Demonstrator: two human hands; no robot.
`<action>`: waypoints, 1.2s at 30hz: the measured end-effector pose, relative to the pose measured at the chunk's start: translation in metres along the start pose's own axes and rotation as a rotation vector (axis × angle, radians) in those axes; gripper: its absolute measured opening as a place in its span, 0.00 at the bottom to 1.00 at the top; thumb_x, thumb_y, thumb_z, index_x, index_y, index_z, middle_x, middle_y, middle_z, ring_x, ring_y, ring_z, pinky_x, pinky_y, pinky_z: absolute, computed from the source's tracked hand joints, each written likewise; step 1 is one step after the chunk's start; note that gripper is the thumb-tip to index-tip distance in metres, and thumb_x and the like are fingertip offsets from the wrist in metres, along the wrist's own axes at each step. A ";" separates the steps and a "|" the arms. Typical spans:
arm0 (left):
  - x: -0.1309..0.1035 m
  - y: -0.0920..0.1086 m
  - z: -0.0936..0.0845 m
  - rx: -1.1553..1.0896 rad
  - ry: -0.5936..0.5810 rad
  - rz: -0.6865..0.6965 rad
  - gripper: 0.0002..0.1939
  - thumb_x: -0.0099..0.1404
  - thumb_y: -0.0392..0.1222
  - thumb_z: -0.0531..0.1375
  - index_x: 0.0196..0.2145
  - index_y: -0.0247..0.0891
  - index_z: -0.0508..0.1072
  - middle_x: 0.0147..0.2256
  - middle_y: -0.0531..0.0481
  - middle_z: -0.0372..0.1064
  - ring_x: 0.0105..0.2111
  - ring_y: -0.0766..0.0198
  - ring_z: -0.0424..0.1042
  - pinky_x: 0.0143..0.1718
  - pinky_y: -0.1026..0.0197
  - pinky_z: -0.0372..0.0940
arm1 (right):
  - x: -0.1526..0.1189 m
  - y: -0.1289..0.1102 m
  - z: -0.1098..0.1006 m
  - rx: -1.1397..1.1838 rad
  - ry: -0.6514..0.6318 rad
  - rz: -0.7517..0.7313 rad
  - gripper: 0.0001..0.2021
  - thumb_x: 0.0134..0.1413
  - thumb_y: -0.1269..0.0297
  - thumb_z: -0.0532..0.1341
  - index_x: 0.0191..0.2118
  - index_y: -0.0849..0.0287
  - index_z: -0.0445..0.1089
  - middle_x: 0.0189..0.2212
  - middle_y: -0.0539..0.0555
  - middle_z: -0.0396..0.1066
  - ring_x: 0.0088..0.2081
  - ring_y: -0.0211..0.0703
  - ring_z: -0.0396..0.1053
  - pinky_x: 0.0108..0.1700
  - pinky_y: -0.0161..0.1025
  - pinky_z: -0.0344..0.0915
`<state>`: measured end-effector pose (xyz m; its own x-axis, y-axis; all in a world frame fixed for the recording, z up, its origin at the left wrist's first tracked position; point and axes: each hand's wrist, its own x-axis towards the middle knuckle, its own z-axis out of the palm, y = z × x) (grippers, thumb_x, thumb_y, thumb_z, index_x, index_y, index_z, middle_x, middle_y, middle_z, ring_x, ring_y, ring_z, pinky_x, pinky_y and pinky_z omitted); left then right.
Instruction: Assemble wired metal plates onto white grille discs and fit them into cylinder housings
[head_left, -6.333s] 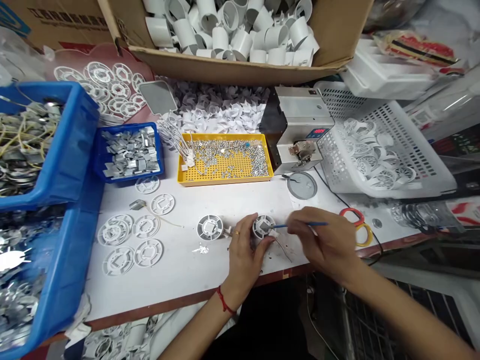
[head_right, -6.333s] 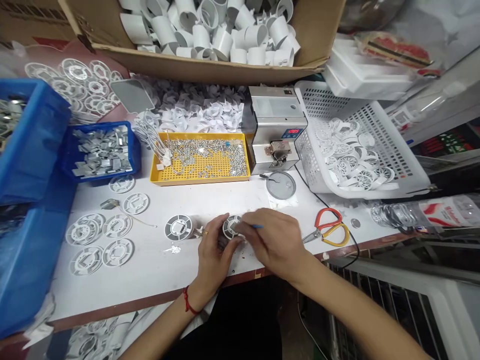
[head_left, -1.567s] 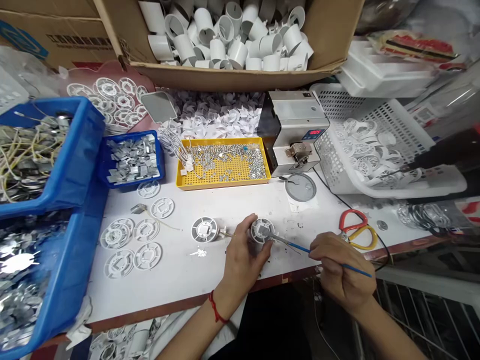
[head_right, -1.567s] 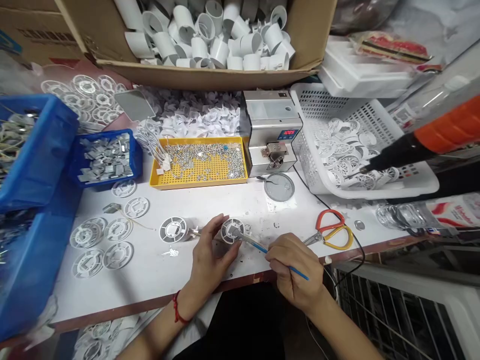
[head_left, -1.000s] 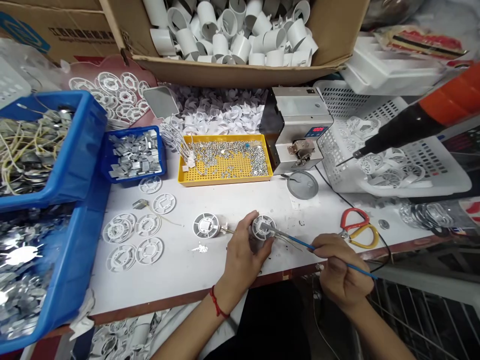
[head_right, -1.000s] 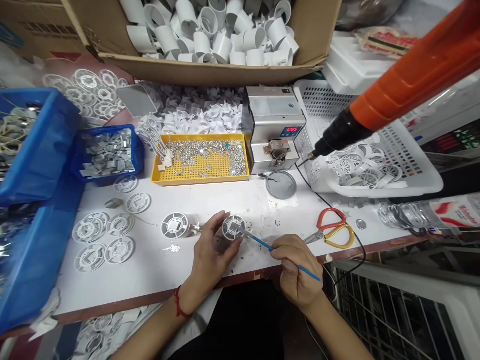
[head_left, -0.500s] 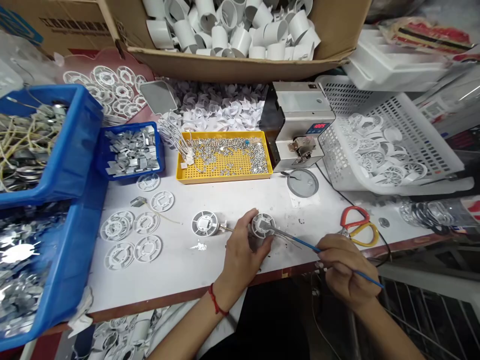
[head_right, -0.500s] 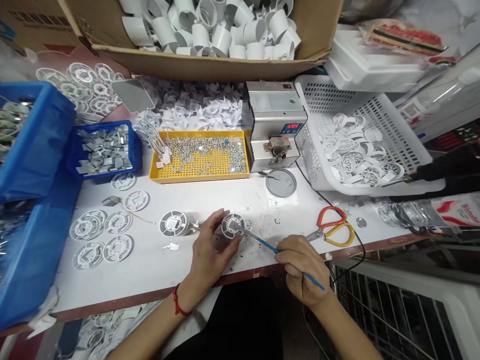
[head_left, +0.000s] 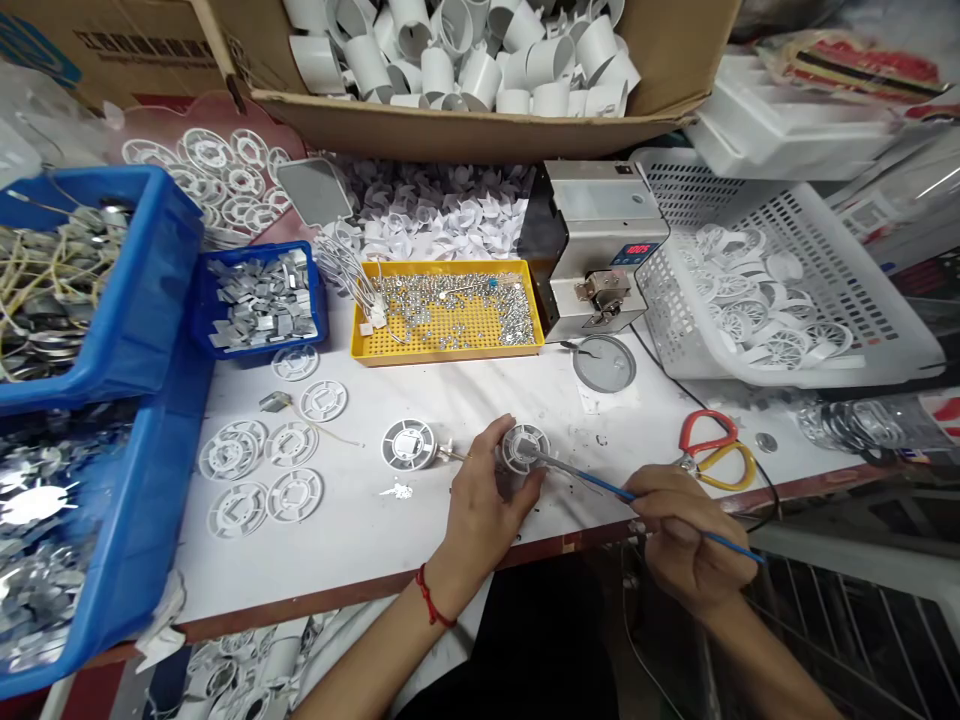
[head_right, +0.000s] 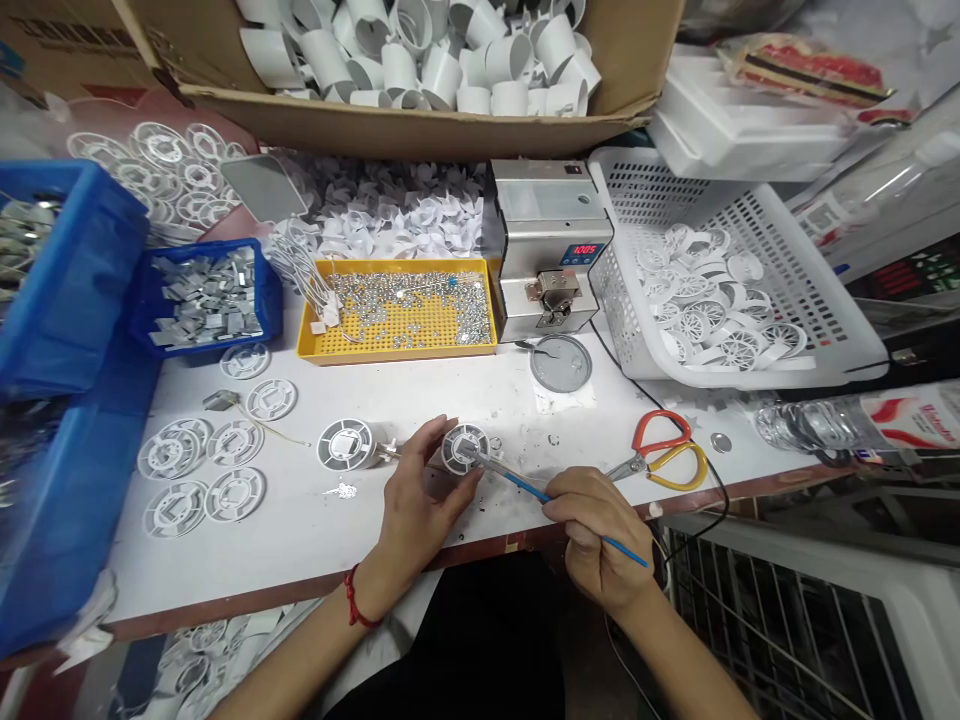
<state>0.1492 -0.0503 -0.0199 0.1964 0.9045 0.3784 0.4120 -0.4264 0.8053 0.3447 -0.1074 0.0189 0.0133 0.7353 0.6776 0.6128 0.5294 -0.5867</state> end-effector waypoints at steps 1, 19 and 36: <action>0.000 0.000 0.000 -0.001 0.000 0.000 0.30 0.63 0.41 0.63 0.60 0.41 0.56 0.51 0.41 0.69 0.50 0.57 0.73 0.52 0.54 0.70 | 0.000 0.000 0.000 0.013 -0.018 -0.001 0.11 0.64 0.67 0.51 0.37 0.60 0.70 0.26 0.55 0.71 0.28 0.44 0.71 0.27 0.42 0.66; 0.029 0.009 -0.011 0.141 -0.024 0.055 0.34 0.64 0.43 0.61 0.63 0.40 0.53 0.55 0.39 0.67 0.55 0.52 0.69 0.53 0.49 0.69 | 0.044 0.061 -0.020 -0.660 0.304 0.109 0.16 0.64 0.62 0.54 0.29 0.61 0.74 0.22 0.53 0.76 0.27 0.42 0.75 0.31 0.36 0.68; -0.001 -0.041 -0.068 0.244 0.034 -0.090 0.37 0.60 0.50 0.64 0.63 0.44 0.57 0.51 0.42 0.71 0.50 0.51 0.73 0.50 0.47 0.71 | 0.059 0.073 0.011 -0.582 0.435 0.370 0.19 0.62 0.54 0.56 0.25 0.60 0.73 0.19 0.52 0.76 0.22 0.41 0.74 0.30 0.37 0.69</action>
<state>0.0714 -0.0339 -0.0225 0.1211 0.9368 0.3283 0.6296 -0.3282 0.7041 0.3811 -0.0208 0.0107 0.5280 0.5257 0.6669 0.8192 -0.1083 -0.5632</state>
